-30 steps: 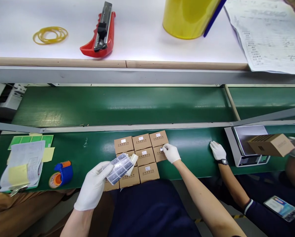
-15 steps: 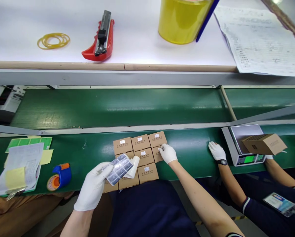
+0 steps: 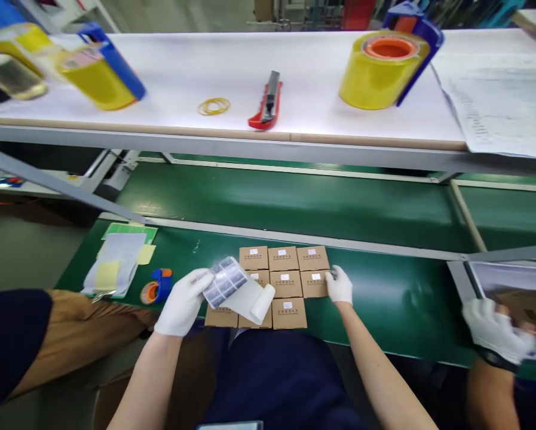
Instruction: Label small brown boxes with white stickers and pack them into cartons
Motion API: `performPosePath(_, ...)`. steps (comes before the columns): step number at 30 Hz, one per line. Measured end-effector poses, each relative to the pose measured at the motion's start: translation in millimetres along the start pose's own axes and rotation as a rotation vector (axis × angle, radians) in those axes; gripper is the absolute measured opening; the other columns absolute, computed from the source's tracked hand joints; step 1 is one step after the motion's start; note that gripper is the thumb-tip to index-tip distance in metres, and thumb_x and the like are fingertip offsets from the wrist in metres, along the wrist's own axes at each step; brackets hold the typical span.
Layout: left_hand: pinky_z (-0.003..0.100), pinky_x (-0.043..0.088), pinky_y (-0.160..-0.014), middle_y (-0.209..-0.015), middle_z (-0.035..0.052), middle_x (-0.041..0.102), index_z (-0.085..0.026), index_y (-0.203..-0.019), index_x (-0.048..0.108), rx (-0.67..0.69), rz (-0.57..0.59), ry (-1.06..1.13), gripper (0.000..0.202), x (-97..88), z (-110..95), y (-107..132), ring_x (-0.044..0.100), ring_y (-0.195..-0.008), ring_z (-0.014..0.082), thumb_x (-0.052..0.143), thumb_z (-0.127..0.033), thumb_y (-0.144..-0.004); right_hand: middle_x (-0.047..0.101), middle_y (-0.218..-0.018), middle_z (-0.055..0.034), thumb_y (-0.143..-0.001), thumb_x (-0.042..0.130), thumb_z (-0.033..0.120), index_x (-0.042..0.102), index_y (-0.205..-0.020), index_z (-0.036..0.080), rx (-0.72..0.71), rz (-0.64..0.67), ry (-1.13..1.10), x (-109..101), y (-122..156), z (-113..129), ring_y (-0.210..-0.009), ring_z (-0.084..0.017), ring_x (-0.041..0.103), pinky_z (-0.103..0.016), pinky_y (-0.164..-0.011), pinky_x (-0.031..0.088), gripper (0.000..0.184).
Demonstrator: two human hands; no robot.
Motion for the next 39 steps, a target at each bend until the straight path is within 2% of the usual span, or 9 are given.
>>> performPosePath(5, 0.039, 0.06, -0.093, -0.125, 0.0123, 0.075, -0.017, -0.126, 0.071, 0.202, -0.176, -0.17, 0.057, -77.3, -35.7, -39.3, 0.069, -0.114, 0.0312, 0.086, -0.039, -0.076, 0.073, -0.124, -0.0187, -0.087, 0.044, 0.046, 0.058, -0.143, 0.008, 0.072, -0.017, 0.011, -20.3, 17.9, -48.1, -0.115, -0.034, 0.066, -0.047, -0.105, 0.047, 0.069)
performPosePath(9, 0.046, 0.056, -0.106, -0.131, 0.0143, 0.073, -0.014, -0.138, 0.065, 0.224, -0.276, -0.395, 0.066, -128.3, -25.9, -110.3, 0.069, -0.119, 0.0309, 0.079, -0.019, -0.074, 0.074, -0.122, -0.019, -0.084, 0.046, 0.051, 0.059, -0.142, 0.009, 0.169, -0.062, 0.035, -27.1, 57.8, -101.2, -0.113, -0.036, 0.068, -0.048, -0.104, 0.047, 0.072)
performPosePath(14, 0.048, 0.058, -0.101, -0.127, 0.0236, 0.071, -0.002, -0.137, 0.059, 0.165, -0.28, -0.494, 0.059, -145.2, 5.3, -185.7, 0.071, -0.114, 0.0307, 0.069, -0.007, -0.079, 0.075, -0.119, -0.0176, -0.081, 0.047, 0.054, 0.06, -0.141, 0.01, 0.293, -0.083, 0.029, -13.6, 129.1, -134.1, -0.115, -0.037, 0.068, -0.049, -0.106, 0.047, 0.075)
performPosePath(18, 0.06, 0.051, -0.105, -0.131, 0.0239, 0.066, -0.005, -0.138, 0.055, 0.211, -0.242, -0.649, 0.06, -149.2, 8.6, -205.9, 0.063, -0.125, 0.0387, 0.073, -0.015, -0.082, 0.075, -0.118, -0.0177, -0.079, 0.048, 0.057, 0.061, -0.138, 0.01, 0.344, -0.12, -0.002, 15.7, 192.7, -122.4, -0.113, -0.036, 0.069, -0.049, -0.106, 0.048, 0.076)
performPosePath(22, 0.061, 0.031, -0.122, -0.147, 0.0219, 0.055, -0.013, -0.138, 0.057, 0.378, -0.089, -0.821, 0.059, -126.3, 32.8, -175.6, 0.041, -0.145, 0.044, 0.074, -0.026, -0.083, 0.074, -0.121, -0.0179, -0.081, 0.048, 0.06, 0.061, -0.137, 0.01, 0.33, -0.129, -0.088, 63.6, 245.2, -84.6, -0.112, -0.034, 0.07, -0.046, -0.103, 0.051, 0.077)
performPosePath(26, 0.048, 0.037, -0.118, -0.131, 0.0104, 0.068, -0.025, -0.118, 0.071, 0.502, 0.297, -0.935, 0.059, -75.4, 112.9, -88.4, 0.056, -0.129, 0.0374, 0.089, -0.04, -0.064, 0.073, -0.121, -0.0176, -0.086, 0.049, 0.059, 0.061, -0.135, 0.011, 0.2, -0.126, -0.116, 118.3, 267.6, -22.7, -0.11, -0.032, 0.071, -0.045, -0.103, 0.052, 0.07)
performPosePath(30, 0.059, 0.022, -0.12, -0.145, 0.0194, 0.055, -0.021, -0.151, 0.049, 0.773, 0.632, -1.36, 0.095, -51.6, 179.7, -20.2, 0.052, -0.127, 0.0398, 0.086, -0.044, -0.067, 0.069, -0.125, -0.0208, -0.089, 0.048, 0.056, 0.063, -0.131, 0.01, -0.06, -0.081, -0.07, 162.5, 255.1, 49.6, -0.111, -0.032, 0.068, -0.046, -0.103, 0.052, 0.065)
performPosePath(34, 0.055, 0.027, -0.115, -0.129, 0.0163, 0.06, -0.021, -0.156, 0.041, 0.82, 0.536, -1.533, 0.096, -76.0, 185.8, -22.6, 0.056, -0.111, 0.0344, 0.081, -0.048, -0.073, 0.069, -0.124, -0.022, -0.09, 0.045, 0.057, 0.064, -0.13, 0.01, -0.294, 0.029, 0.042, 183.1, 230.9, 101.3, -0.114, -0.034, 0.067, -0.051, -0.107, 0.05, 0.065)
performPosePath(39, 0.06, 0.027, -0.109, -0.125, 0.0157, 0.061, -0.024, -0.153, 0.046, 0.75, 0.136, -1.535, 0.083, -120.8, 175.8, -40.5, 0.054, -0.106, 0.0339, 0.075, -0.047, -0.079, 0.069, -0.124, -0.0231, -0.088, 0.047, 0.059, 0.067, -0.129, 0.013, -0.44, 0.226, 0.292, 176.1, 196.3, 135.0, -0.113, -0.04, 0.069, -0.055, -0.103, 0.054, 0.064)
Point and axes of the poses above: each hand's wrist, its own y-axis away from the middle knuckle, its own x-axis out of the palm, z = x × y, the point moved 4 cm from there along -y, towards the middle knuckle
